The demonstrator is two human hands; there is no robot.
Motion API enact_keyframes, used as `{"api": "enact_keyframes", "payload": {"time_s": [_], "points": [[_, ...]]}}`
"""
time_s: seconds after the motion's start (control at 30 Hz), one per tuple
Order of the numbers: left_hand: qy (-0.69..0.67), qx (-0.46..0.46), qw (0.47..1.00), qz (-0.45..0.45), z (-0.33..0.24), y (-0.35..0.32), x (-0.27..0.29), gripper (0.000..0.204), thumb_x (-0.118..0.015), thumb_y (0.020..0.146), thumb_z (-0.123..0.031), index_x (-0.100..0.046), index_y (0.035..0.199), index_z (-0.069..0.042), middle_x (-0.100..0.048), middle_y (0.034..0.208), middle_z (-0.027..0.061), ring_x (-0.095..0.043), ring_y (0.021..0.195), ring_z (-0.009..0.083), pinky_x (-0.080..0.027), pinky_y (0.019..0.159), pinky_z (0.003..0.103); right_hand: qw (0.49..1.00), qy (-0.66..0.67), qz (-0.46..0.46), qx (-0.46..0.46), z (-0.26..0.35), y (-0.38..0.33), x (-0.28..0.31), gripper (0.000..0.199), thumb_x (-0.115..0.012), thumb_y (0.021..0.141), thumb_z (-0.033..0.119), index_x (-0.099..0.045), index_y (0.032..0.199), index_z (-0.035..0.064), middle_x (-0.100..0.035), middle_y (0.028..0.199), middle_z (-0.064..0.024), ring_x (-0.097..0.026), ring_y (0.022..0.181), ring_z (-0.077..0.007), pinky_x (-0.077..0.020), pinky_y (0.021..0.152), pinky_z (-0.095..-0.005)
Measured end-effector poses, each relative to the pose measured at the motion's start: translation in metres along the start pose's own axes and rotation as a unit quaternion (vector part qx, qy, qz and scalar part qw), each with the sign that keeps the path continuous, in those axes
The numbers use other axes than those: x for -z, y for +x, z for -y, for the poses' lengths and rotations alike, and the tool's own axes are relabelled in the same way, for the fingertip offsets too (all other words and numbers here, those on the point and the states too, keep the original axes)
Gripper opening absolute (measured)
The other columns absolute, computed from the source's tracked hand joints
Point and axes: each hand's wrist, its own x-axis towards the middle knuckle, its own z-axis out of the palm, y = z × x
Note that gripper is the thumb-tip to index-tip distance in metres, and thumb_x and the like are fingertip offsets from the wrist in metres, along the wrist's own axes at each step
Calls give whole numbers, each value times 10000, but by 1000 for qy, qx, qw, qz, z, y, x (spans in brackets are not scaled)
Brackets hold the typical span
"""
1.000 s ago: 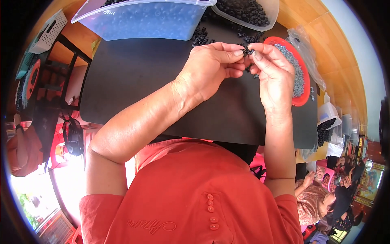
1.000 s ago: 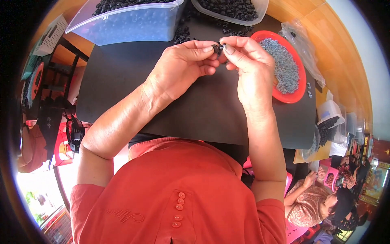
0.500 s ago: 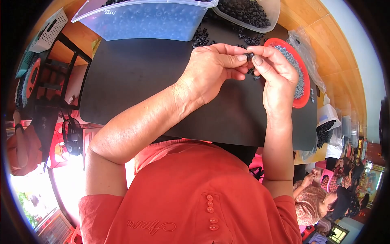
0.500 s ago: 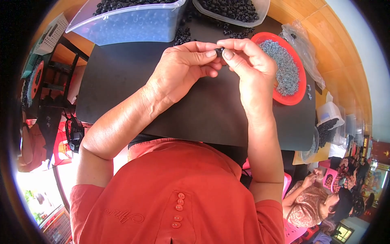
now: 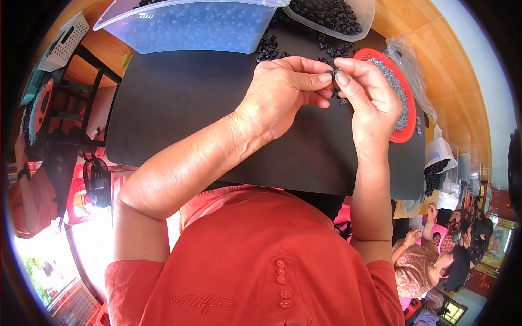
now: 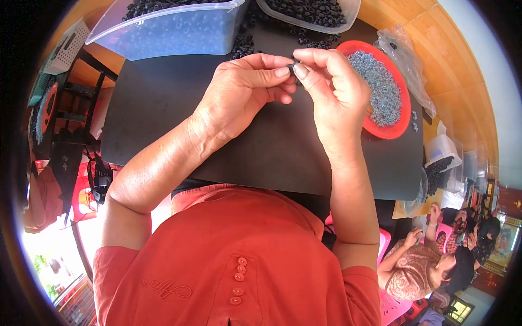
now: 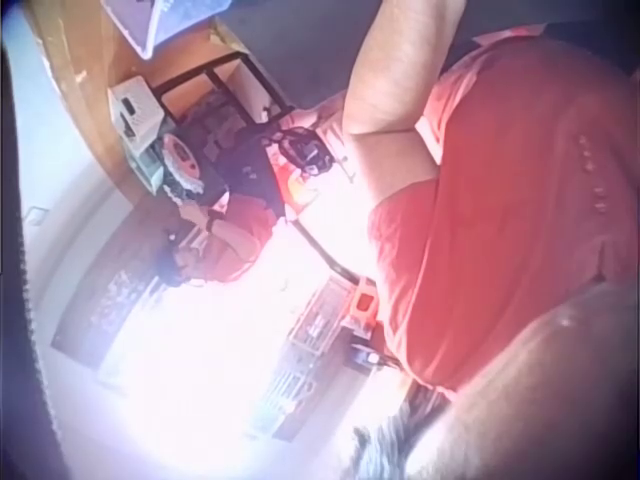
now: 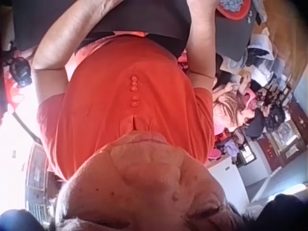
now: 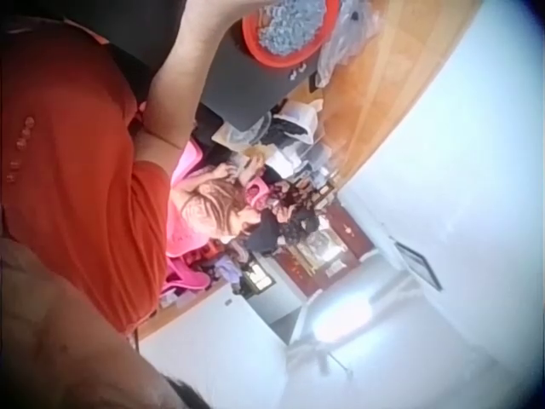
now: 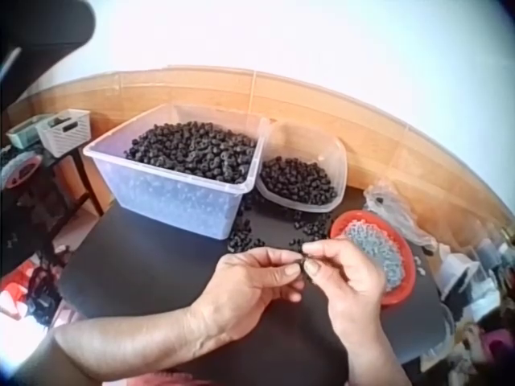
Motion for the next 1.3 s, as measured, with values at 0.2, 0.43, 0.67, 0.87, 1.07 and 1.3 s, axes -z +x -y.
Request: {"api": "enact_keyframes", "payload": {"time_s": [0.2,0.43,0.67,0.87,1.07,1.3], "points": [[-7,0,1000,0,0,-1,1,79,-643,897,19,-643,958,69,-668,884,138,-654,763,212,-566,684,337,1000,-10,-4,-7,0,-1,-1,134,-651,892,-31,-691,1020,-32,-642,888,-27,-594,803,-80,-465,677,-206],[-23,25,999,0,0,0,5,99,-636,896,19,-637,972,83,-667,886,149,-655,772,218,-559,701,339,1000,8,5,-18,-1,-2,-3,104,-659,883,-7,-675,984,-25,-669,853,-29,-618,784,-85,-476,651,-213],[-5,26,1000,-7,0,-1,5,101,-628,899,21,-636,976,86,-664,882,152,-659,777,227,-560,701,342,985,108,-7,-137,2,-2,-4,101,-664,876,-6,-668,975,-28,-654,855,-39,-622,777,-93,-490,670,-220],[-27,72,997,15,2,2,13,151,-567,951,-33,-595,1075,48,-649,1004,141,-634,921,229,-513,862,353,997,-34,14,67,-4,-3,-5,145,-670,818,-59,-640,955,-24,-633,875,-68,-634,748,-143,-520,668,-263],[-76,80,994,-15,7,4,10,104,-597,917,3,-614,1006,55,-643,951,144,-632,897,238,-514,861,380,977,-154,-8,148,-6,-7,-12,308,-692,697,-50,-616,986,25,-591,879,-91,-626,739,-227,-515,609,-317],[-120,100,986,65,7,5,14,140,-570,935,-56,-621,1009,51,-642,980,137,-622,934,234,-498,888,385,946,-244,-35,213,-12,-8,-11,299,-696,695,-23,-606,978,18,-579,867,-112,-603,752,-287,-504,618,-368]]}}
